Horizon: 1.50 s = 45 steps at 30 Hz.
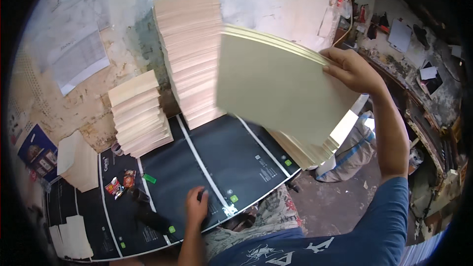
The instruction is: The person sorts through a stack of paper by bending the stack to fan out the pages and then moving individual sheets into a new pile.
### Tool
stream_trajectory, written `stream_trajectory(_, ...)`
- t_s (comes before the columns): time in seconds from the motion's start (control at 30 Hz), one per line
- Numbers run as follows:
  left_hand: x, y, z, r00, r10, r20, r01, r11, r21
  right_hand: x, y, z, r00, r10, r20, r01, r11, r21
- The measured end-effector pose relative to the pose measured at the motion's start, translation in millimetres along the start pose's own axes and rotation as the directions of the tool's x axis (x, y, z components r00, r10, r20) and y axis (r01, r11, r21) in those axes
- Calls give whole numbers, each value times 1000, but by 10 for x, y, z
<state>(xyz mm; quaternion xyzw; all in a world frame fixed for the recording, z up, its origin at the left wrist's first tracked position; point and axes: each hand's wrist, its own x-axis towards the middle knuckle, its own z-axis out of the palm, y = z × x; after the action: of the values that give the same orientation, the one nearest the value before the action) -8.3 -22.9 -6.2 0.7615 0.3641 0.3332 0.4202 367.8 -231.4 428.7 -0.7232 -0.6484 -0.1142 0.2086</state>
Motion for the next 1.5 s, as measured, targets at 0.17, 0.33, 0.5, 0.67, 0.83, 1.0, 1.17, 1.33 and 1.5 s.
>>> stream_trajectory(0.17,124,465,-476,896,-298,328,442,658,-610,210,-564,648,974,-217,-56,220,974,46)
stream_trajectory(0.33,-93,416,-774,993,-105,48,111,759,-642,-361,-850,1810,842,-531,95,517,844,140)
stream_trajectory(0.5,-99,322,-555,986,116,122,-93,979,-183,-452,-568,2412,818,-425,387,330,899,289)
stream_trajectory(0.67,-260,171,-601,985,-114,130,145,955,-259,-561,-400,2292,852,-178,493,59,967,247)
stream_trajectory(0.83,-410,469,-282,994,43,-97,-89,835,-543,-1588,184,3116,900,425,100,-247,307,919)
stream_trajectory(1.0,-426,486,-313,981,-193,1,155,788,-595,-1547,5,3411,905,302,301,-344,100,934)
stream_trajectory(1.17,-224,716,-327,912,197,-360,-295,924,-244,-1347,-123,3259,909,413,-58,-168,489,856)
stream_trajectory(1.33,-137,878,-581,837,504,-215,-403,832,381,-1233,-140,2929,976,54,-209,28,928,372)
stream_trajectory(1.5,-206,836,-562,853,469,-227,-371,853,368,-1289,-131,2967,977,95,-192,4,888,460)
